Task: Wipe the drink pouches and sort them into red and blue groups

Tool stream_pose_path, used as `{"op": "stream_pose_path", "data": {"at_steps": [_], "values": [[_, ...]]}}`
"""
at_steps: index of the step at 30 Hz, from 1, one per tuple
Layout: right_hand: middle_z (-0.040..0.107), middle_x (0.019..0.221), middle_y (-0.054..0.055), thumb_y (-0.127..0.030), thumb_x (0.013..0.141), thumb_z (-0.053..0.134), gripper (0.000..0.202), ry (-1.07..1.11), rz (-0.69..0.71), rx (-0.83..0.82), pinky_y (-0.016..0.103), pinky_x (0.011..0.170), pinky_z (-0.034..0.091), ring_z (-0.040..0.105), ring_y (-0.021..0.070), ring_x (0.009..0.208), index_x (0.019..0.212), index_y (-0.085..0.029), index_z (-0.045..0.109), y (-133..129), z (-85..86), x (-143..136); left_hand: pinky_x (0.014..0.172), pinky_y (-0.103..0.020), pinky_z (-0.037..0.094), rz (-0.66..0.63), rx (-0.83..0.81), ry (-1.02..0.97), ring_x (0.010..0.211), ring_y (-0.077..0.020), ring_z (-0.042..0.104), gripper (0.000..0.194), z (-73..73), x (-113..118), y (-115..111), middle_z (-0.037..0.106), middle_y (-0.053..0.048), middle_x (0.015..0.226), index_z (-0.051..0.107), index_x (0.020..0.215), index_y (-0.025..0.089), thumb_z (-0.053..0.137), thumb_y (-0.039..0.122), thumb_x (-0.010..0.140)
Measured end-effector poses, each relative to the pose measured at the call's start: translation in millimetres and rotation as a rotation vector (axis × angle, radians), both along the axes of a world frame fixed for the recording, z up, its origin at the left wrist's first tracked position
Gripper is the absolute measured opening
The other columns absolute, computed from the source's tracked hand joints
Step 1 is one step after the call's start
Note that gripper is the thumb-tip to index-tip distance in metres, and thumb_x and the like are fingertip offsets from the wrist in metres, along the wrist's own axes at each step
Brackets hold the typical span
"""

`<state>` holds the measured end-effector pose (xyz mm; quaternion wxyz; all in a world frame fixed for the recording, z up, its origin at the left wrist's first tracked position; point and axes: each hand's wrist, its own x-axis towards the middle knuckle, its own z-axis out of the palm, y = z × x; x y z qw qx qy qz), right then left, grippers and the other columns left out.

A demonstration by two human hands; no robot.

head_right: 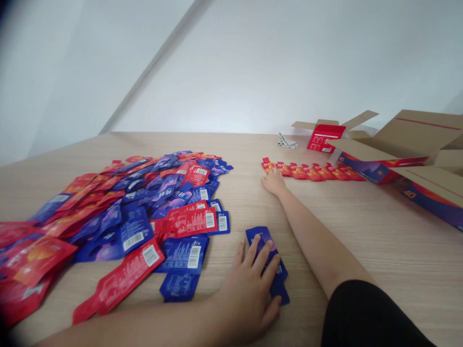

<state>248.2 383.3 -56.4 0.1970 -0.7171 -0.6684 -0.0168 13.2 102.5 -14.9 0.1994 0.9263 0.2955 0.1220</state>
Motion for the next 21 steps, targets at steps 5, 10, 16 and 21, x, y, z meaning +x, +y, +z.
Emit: {"op": "stream_pose_path", "data": {"at_steps": [5,10,16,21], "values": [[0.05,0.133,0.024,-0.029,0.086,0.049,0.046,0.014,0.017,0.04,0.051,0.11,0.029,0.043,0.0369,0.128,0.126,-0.007,0.053,-8.7,6.7,-5.0,0.114,-0.07,0.011,-0.004,0.005,0.015,0.148,-0.043,0.004,0.069,0.7,-0.2,0.1,0.021,-0.019,0.161,0.034,0.151,0.011,0.028,0.057,0.099],[0.043,0.139,0.023,-0.016,0.084,0.044,0.047,0.053,0.179,0.177,0.053,0.112,0.024,0.034,0.0364,0.135,0.13,-0.007,0.051,-34.5,34.6,-29.5,0.115,-0.07,0.012,0.006,0.037,0.012,0.148,-0.0428,0.005,0.068,-1.5,0.0,-1.5,0.022,-0.019,0.161,0.034,0.151,0.01,0.03,0.055,0.099],[0.065,0.108,0.004,-0.026,0.086,0.056,0.019,0.081,0.785,0.071,0.032,0.092,0.047,0.06,0.0193,0.1,0.102,-0.023,0.066,-100.9,72.2,-119.5,0.115,-0.069,0.013,0.005,0.047,0.021,0.148,-0.043,0.007,0.066,-1.9,0.5,-2.3,0.022,-0.02,0.16,0.033,0.15,0.01,0.031,0.051,0.099],[0.061,0.115,0.013,-0.048,0.078,0.073,0.047,-0.003,0.943,0.035,0.045,0.093,0.045,0.058,0.0286,0.105,0.114,-0.018,0.066,-144.6,65.5,-169.8,0.116,-0.066,0.015,0.02,0.053,0.019,0.148,-0.041,0.015,0.065,0.4,1.4,-2.3,0.028,-0.019,0.158,0.033,0.15,0.01,0.035,0.049,0.098]]}}
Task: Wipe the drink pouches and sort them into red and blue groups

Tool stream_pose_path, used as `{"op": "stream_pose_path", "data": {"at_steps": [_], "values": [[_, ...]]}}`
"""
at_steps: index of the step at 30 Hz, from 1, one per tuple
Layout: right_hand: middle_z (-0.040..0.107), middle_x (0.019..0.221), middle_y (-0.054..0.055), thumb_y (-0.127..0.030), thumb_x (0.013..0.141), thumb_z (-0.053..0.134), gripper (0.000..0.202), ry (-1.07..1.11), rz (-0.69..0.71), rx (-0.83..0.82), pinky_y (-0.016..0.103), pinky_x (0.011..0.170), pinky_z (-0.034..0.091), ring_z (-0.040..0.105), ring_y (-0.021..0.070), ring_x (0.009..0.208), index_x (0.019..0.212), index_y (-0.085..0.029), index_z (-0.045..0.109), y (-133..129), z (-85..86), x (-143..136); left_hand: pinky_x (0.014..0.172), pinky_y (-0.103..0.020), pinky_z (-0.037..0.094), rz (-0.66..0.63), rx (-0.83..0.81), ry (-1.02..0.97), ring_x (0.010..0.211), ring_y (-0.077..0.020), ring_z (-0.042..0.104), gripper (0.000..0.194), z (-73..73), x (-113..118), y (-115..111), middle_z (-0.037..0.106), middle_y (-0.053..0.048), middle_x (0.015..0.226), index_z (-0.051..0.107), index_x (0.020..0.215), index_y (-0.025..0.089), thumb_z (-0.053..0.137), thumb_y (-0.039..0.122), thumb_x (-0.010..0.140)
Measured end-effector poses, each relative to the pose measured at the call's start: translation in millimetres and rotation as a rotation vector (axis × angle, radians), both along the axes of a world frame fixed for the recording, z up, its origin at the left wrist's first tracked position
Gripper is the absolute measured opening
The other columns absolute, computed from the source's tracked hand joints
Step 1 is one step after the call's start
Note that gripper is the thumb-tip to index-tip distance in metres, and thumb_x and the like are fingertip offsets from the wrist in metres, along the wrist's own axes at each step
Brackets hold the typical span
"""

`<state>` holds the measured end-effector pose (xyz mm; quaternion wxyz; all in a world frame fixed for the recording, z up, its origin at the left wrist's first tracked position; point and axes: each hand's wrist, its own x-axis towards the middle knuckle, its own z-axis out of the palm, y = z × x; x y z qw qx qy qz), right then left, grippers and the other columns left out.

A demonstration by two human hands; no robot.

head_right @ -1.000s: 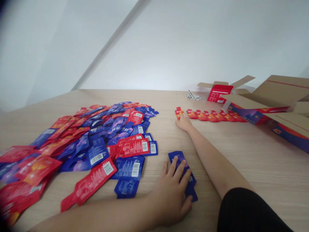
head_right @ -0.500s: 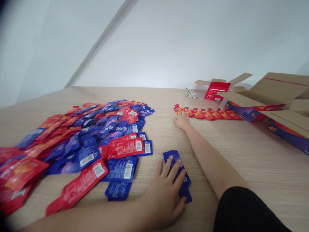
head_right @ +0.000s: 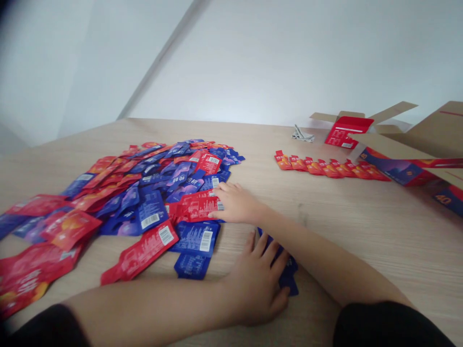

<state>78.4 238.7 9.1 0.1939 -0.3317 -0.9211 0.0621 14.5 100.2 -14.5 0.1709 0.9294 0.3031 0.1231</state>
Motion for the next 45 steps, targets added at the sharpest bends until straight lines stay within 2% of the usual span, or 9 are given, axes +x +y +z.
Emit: {"op": "stream_pose_path", "data": {"at_steps": [5,9,13,16,20,24,27,35,45], "values": [[0.065,0.101,0.008,-0.033,0.071,0.081,0.036,0.108,-0.105,-0.099,0.04,0.085,0.046,0.06,0.0253,0.095,0.101,-0.018,0.069,2.4,-12.9,-1.0,0.116,-0.065,0.015,-0.001,0.009,-0.004,0.147,-0.0416,0.016,0.066,-1.5,0.9,0.7,0.03,-0.02,0.157,0.033,0.15,0.009,0.036,0.048,0.097],[0.069,0.085,0.001,-0.02,0.076,0.072,0.011,0.251,-0.163,-0.205,0.031,0.072,0.047,0.062,0.0173,0.077,0.086,-0.02,0.068,10.4,2.2,12.8,0.116,-0.066,0.014,-0.01,0.003,-0.009,0.148,-0.042,0.008,0.064,-2.6,-0.2,1.0,0.025,-0.02,0.159,0.034,0.149,0.009,0.034,0.048,0.098],[0.07,0.085,0.002,-0.02,0.08,0.064,0.01,0.356,-0.309,-0.108,0.033,0.077,0.047,0.062,0.02,0.079,0.088,-0.02,0.07,28.3,26.2,39.2,0.115,-0.068,0.011,-0.024,-0.02,0.001,0.148,-0.0432,0.006,0.065,-0.6,-1.4,0.7,0.022,-0.02,0.16,0.033,0.15,0.009,0.033,0.049,0.099],[0.068,0.095,0.008,-0.025,0.086,0.057,0.017,0.395,-0.509,0.099,0.039,0.087,0.045,0.061,0.0255,0.092,0.094,-0.018,0.07,52.7,31.5,63.4,0.115,-0.068,0.012,-0.024,-0.028,-0.008,0.148,-0.0435,0.007,0.067,0.3,-1.7,0.8,0.023,-0.02,0.16,0.033,0.15,0.009,0.033,0.051,0.098],[0.059,0.116,0.017,-0.023,0.097,0.036,0.034,0.226,-0.677,0.266,0.043,0.101,0.038,0.051,0.0298,0.115,0.112,-0.014,0.064,91.9,5.6,89.0,0.115,-0.069,0.013,-0.027,-0.026,-0.019,0.148,-0.043,0.007,0.069,-0.5,-1.9,1.4,0.022,-0.019,0.16,0.033,0.151,0.01,0.03,0.055,0.099],[0.06,0.114,0.018,-0.023,0.094,0.042,0.031,0.024,-0.658,0.128,0.043,0.103,0.038,0.051,0.0297,0.114,0.107,-0.013,0.068,122.1,-34.9,103.3,0.115,-0.069,0.012,-0.02,-0.028,-0.018,0.148,-0.0431,0.006,0.068,-0.8,-2.0,1.4,0.022,-0.02,0.16,0.034,0.15,0.01,0.029,0.055,0.099],[0.059,0.122,0.019,-0.027,0.094,0.045,0.032,-0.066,-0.644,0.066,0.044,0.108,0.033,0.049,0.03,0.12,0.107,-0.012,0.07,132.1,-50.0,110.6,0.114,-0.07,0.011,-0.027,-0.049,-0.023,0.148,-0.0436,0.005,0.068,-0.3,-2.1,1.4,0.021,-0.02,0.16,0.034,0.151,0.01,0.03,0.054,0.099],[0.041,0.152,0.015,-0.038,0.094,0.04,0.051,-0.153,-0.743,-0.001,0.054,0.11,0.028,0.033,0.0363,0.137,0.137,-0.013,0.053,133.0,-55.6,123.3,0.114,-0.071,0.009,-0.022,-0.068,-0.021,0.148,-0.0429,0.003,0.069,0.7,-1.7,2.7,0.019,-0.019,0.161,0.033,0.152,0.011,0.029,0.056,0.099],[0.039,0.152,0.018,-0.027,0.092,0.038,0.051,-0.119,-0.913,-0.052,0.055,0.109,0.028,0.038,0.0402,0.132,0.139,-0.013,0.051,156.1,-59.5,108.9,0.114,-0.07,0.005,-0.032,-0.112,-0.017,0.148,-0.0422,0.002,0.071,4.7,-2.1,3.5,0.017,-0.019,0.161,0.032,0.152,0.011,0.029,0.058,0.099]]}}
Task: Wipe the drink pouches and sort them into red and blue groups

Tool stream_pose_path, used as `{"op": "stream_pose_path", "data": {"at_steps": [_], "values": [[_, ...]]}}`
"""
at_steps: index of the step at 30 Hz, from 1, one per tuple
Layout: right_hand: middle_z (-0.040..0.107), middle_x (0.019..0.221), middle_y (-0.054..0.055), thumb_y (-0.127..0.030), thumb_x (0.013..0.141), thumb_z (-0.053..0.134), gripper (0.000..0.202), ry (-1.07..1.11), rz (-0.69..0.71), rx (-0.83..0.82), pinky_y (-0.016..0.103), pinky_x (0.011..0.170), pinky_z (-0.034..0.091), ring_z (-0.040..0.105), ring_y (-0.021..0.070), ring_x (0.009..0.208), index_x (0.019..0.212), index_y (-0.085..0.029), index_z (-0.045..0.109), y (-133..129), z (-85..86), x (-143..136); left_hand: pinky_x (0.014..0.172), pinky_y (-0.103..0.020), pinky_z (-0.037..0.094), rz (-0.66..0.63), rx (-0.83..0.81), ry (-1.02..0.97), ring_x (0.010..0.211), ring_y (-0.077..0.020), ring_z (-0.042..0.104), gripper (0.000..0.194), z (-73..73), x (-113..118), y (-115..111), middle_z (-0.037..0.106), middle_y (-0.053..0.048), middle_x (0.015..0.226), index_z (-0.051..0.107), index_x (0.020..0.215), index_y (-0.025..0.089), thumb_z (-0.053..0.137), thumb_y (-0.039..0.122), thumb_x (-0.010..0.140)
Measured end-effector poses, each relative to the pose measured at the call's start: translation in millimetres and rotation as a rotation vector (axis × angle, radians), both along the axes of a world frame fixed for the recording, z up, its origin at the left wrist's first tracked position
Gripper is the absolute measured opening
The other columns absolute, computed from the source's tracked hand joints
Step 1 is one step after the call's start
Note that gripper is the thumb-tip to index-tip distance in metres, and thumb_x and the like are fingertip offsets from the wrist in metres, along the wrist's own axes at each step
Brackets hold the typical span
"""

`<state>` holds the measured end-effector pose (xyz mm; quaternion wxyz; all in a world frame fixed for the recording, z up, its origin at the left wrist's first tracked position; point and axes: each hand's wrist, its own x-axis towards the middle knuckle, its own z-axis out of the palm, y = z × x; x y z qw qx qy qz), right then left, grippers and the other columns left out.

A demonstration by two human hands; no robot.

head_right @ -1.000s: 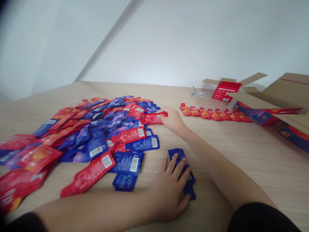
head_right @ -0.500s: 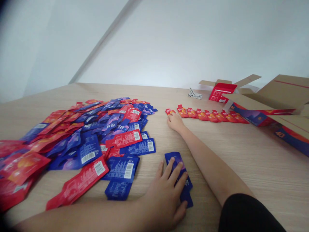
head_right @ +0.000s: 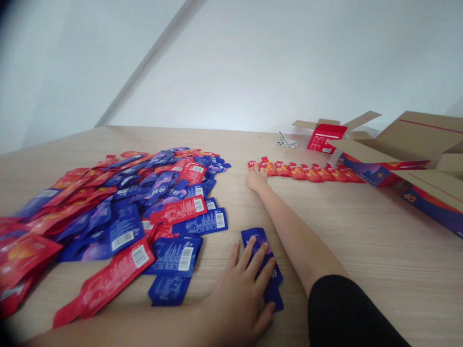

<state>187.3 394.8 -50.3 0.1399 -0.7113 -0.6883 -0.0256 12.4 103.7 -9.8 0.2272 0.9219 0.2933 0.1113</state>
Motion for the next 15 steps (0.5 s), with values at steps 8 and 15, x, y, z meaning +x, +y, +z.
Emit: {"op": "stream_pose_path", "data": {"at_steps": [8,15], "values": [[0.04,0.148,0.024,-0.025,0.092,0.039,0.051,0.085,-0.041,0.088,0.057,0.108,0.026,0.035,0.0394,0.134,0.139,-0.006,0.048,-7.2,4.9,-4.2,0.114,-0.071,0.007,-0.014,0.012,0.019,0.148,-0.0429,0.002,0.071,-1.1,0.1,1.4,0.016,-0.02,0.161,0.031,0.153,0.011,0.029,0.058,0.099],[0.064,0.119,0.012,-0.013,0.09,0.04,0.034,0.162,0.38,0.129,0.042,0.104,0.037,0.054,0.0241,0.117,0.111,-0.015,0.067,-51.3,43.8,-28.1,0.114,-0.071,0.01,0.002,0.067,0.015,0.148,-0.0437,0.006,0.068,-3.6,1.4,-2.5,0.02,-0.02,0.161,0.034,0.151,0.009,0.031,0.054,0.099]]}}
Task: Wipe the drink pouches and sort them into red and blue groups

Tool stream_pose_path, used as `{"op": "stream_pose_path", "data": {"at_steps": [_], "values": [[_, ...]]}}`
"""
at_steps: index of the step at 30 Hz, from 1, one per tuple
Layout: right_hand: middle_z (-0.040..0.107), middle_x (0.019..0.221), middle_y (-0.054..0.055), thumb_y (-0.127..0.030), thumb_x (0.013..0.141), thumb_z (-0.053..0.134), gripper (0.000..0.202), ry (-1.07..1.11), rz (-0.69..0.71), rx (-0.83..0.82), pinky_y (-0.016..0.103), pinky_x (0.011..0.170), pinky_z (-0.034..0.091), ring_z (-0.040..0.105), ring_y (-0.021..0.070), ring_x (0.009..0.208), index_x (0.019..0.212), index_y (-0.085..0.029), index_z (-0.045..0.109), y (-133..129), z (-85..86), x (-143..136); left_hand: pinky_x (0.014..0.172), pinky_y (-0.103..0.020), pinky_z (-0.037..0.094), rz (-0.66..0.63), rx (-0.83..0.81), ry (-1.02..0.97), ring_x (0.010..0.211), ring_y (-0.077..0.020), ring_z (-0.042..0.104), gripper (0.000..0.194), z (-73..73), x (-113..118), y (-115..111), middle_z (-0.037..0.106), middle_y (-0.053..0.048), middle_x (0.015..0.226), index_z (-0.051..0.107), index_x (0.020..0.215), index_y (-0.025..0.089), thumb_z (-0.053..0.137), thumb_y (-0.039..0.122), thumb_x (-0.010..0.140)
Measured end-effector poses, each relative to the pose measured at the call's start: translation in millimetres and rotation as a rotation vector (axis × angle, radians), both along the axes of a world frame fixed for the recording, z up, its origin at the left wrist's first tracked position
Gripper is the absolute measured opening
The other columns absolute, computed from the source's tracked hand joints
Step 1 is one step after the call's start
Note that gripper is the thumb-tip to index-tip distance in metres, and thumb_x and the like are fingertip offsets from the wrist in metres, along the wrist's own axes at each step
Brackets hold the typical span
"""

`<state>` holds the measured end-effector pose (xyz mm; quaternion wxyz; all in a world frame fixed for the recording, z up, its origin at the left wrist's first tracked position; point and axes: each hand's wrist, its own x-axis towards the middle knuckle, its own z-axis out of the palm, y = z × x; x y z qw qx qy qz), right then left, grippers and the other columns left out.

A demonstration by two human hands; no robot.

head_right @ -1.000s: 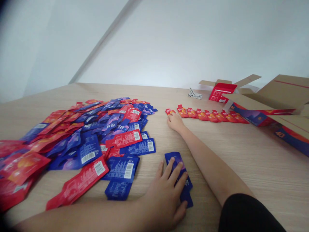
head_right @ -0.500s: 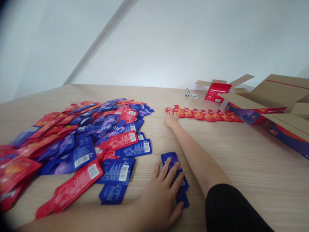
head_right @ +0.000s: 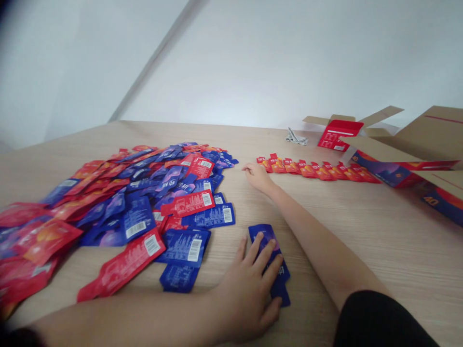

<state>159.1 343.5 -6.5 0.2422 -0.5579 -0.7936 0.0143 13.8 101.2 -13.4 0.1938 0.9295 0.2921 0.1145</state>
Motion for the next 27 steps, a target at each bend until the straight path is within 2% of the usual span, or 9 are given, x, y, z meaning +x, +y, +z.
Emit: {"op": "stream_pose_path", "data": {"at_steps": [3,6,8,13,18,20,24,25,27], "values": [[0.063,0.12,0.007,-0.028,0.091,0.052,0.025,-0.006,0.233,0.002,0.038,0.104,0.038,0.054,0.0217,0.117,0.109,-0.02,0.068,-32.6,12.9,-26.5,0.114,-0.07,0.011,0.013,0.01,-0.009,0.148,-0.044,0.008,0.067,-3.7,0.9,0.1,0.021,-0.02,0.16,0.034,0.15,0.01,0.035,0.051,0.098],[0.055,0.132,0.012,-0.047,0.086,0.063,0.052,-0.035,0.356,-0.022,0.045,0.104,0.035,0.049,0.0276,0.123,0.128,-0.018,0.059,-60.1,14.2,-55.4,0.115,-0.07,0.012,0.017,0.007,-0.017,0.148,-0.0446,0.008,0.065,-5.4,1.5,0.6,0.022,-0.02,0.16,0.035,0.15,0.009,0.037,0.048,0.098],[0.054,0.132,0.014,-0.051,0.084,0.065,0.061,-0.067,0.352,-0.078,0.048,0.102,0.033,0.047,0.0299,0.122,0.133,-0.016,0.055,-69.1,9.7,-70.9,0.115,-0.069,0.011,0.016,0.009,-0.023,0.148,-0.0444,0.007,0.065,-5.4,1.4,0.7,0.023,-0.02,0.16,0.035,0.149,0.008,0.037,0.048,0.097],[0.055,0.124,0.012,-0.051,0.081,0.069,0.061,-0.073,0.246,-0.136,0.049,0.098,0.031,0.047,0.0296,0.118,0.131,-0.02,0.055,-68.2,-4.0,-88.3,0.115,-0.068,0.012,0.018,0.015,-0.037,0.148,-0.0435,0.007,0.067,-4.0,0.3,0.9,0.023,-0.022,0.159,0.033,0.15,0.009,0.036,0.049,0.097],[0.055,0.12,0.007,-0.044,0.08,0.071,0.037,0.009,0.194,-0.154,0.046,0.099,0.031,0.046,0.0259,0.118,0.11,-0.023,0.063,-70.0,-7.9,-88.9,0.115,-0.068,0.014,0.013,0.016,-0.045,0.148,-0.0429,0.008,0.067,-3.6,-0.2,0.9,0.025,-0.021,0.159,0.03,0.152,0.01,0.035,0.049,0.098],[0.054,0.122,0.009,-0.043,0.08,0.07,0.045,0.012,0.185,-0.176,0.047,0.099,0.032,0.046,0.0267,0.119,0.118,-0.022,0.059,-73.2,-6.7,-90.2,0.115,-0.068,0.013,0.018,0.021,-0.05,0.148,-0.0428,0.009,0.067,-4.1,-0.1,0.6,0.025,-0.021,0.159,0.031,0.152,0.01,0.036,0.05,0.098],[0.039,0.143,0.012,-0.04,0.076,0.073,0.084,-0.049,0.299,-0.163,0.052,0.106,0.027,0.036,0.0307,0.132,0.149,-0.027,0.033,-78.5,0.6,-96.9,0.115,-0.068,0.014,0.015,0.018,-0.058,0.148,-0.0435,0.009,0.068,-4.7,0.1,0.2,0.024,-0.022,0.159,0.031,0.152,0.009,0.036,0.049,0.097],[0.033,0.148,0.013,-0.039,0.077,0.072,0.084,-0.083,0.341,-0.17,0.053,0.107,0.025,0.032,0.0322,0.135,0.15,-0.03,0.032,-78.9,2.8,-99.1,0.115,-0.068,0.014,0.013,0.015,-0.057,0.148,-0.0436,0.009,0.068,-4.8,0.1,0.2,0.025,-0.023,0.159,0.031,0.152,0.009,0.037,0.049,0.097],[0.025,0.153,0.012,-0.039,0.081,0.069,0.072,-0.136,0.392,-0.214,0.055,0.109,0.022,0.026,0.0346,0.139,0.146,-0.033,0.041,-78.4,6.6,-103.0,0.115,-0.068,0.014,0.014,0.013,-0.056,0.148,-0.0434,0.009,0.068,-4.8,0.0,0.2,0.025,-0.023,0.159,0.031,0.152,0.009,0.037,0.05,0.097]]}}
